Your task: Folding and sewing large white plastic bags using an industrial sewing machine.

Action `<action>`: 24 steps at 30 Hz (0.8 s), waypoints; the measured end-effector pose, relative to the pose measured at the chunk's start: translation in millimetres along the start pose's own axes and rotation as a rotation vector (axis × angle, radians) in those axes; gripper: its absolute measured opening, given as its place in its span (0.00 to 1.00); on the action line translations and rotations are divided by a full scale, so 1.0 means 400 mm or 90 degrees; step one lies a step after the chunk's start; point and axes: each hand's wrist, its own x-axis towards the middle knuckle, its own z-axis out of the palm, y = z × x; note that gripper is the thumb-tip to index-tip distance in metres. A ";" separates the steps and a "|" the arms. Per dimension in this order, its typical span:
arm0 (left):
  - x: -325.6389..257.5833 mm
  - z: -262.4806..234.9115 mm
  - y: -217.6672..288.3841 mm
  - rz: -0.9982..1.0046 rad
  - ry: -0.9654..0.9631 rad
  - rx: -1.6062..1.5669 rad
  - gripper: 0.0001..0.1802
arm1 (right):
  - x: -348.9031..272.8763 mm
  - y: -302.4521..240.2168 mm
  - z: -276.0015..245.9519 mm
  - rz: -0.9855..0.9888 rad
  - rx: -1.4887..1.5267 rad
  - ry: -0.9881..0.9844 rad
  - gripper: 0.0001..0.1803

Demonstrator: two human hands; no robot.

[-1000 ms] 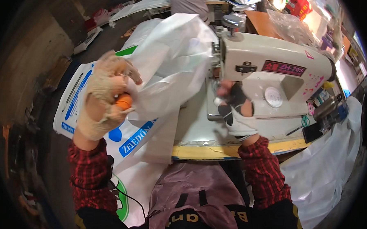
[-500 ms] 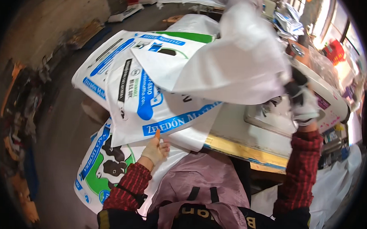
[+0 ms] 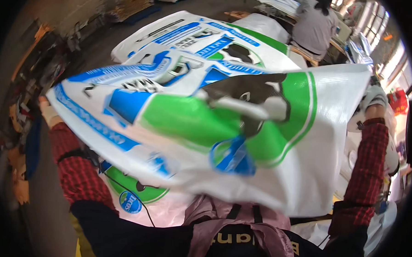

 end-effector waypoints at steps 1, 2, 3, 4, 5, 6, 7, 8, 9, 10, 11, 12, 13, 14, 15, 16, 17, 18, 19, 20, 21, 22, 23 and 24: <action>-0.130 0.104 0.030 0.028 0.102 -0.011 0.38 | -0.044 -0.084 0.034 -0.031 0.001 -0.020 0.17; -0.201 0.099 0.032 -0.001 0.104 -0.023 0.39 | -0.081 -0.170 0.069 -0.067 0.005 -0.037 0.17; -0.278 0.064 0.027 -0.019 0.115 -0.031 0.40 | -0.113 -0.268 0.119 -0.117 0.022 -0.047 0.17; -0.281 0.010 -0.043 -0.012 0.068 0.006 0.38 | -0.153 -0.322 0.161 -0.143 0.015 -0.064 0.17; -0.396 -0.069 -0.047 0.092 0.039 0.102 0.36 | -0.170 -0.412 0.195 -0.206 0.070 -0.048 0.17; -0.459 -0.137 -0.094 0.186 0.005 0.214 0.34 | -0.168 -0.432 0.243 -0.226 0.184 -0.009 0.18; -0.531 -0.207 -0.169 0.253 -0.002 0.296 0.32 | -0.163 -0.453 0.307 -0.244 0.295 0.027 0.19; -0.612 -0.255 -0.240 0.268 -0.007 0.330 0.30 | -0.157 -0.474 0.382 -0.192 0.530 -0.098 0.21; -0.714 -0.211 -0.323 0.182 0.066 0.135 0.26 | -0.196 -0.530 0.376 -0.128 0.763 -0.237 0.24; -0.758 -0.334 -0.392 0.093 0.091 0.201 0.24 | -0.246 -0.546 0.360 -0.220 0.582 -0.219 0.25; -0.826 -0.412 -0.454 0.107 0.083 0.295 0.24 | -0.312 -0.605 0.241 -0.320 0.403 -0.189 0.27; -0.873 -0.403 -0.488 0.105 0.060 0.386 0.24 | -0.319 -0.614 0.232 -0.321 0.349 -0.241 0.27; -0.885 -0.335 -0.494 0.099 0.062 0.385 0.24 | -0.321 -0.620 0.180 -0.342 0.324 -0.260 0.26; -0.879 -0.264 -0.491 0.091 0.077 0.303 0.23 | -0.308 -0.630 0.201 -0.195 0.626 -0.409 0.25; -0.862 -0.203 -0.470 0.080 0.087 0.221 0.22 | -0.306 -0.633 0.222 -0.012 0.921 -0.543 0.25; -0.840 -0.183 -0.409 -0.057 0.088 0.115 0.21 | -0.315 -0.629 0.204 -0.239 0.591 -0.390 0.24; -0.778 -0.267 -0.377 -0.056 0.089 0.118 0.21 | -0.327 -0.646 0.176 -0.433 0.253 -0.216 0.23; -0.702 -0.409 -0.359 -0.018 0.074 0.322 0.22 | -0.339 -0.690 0.169 -0.385 0.341 -0.256 0.22; -0.661 -0.508 -0.338 0.017 0.062 0.526 0.23 | -0.374 -0.705 0.119 -0.558 0.160 -0.091 0.22; -0.648 -0.541 -0.320 0.016 0.061 0.530 0.23 | -0.384 -0.729 0.109 -0.553 0.217 -0.186 0.23; -0.641 -0.562 -0.310 -0.024 0.150 0.691 0.23 | -0.393 -0.748 0.096 -0.542 0.270 -0.281 0.23; -0.654 -0.587 -0.307 -0.066 0.252 0.852 0.24 | -0.426 -0.754 0.028 -0.203 0.586 -0.490 0.25; -0.672 -0.606 -0.326 -0.064 0.251 0.851 0.24 | -0.450 -0.750 -0.015 0.018 0.867 -0.590 0.26; -0.707 -0.611 -0.357 -0.115 0.252 0.422 0.23 | -0.453 -0.751 0.080 -0.022 0.870 -0.562 0.26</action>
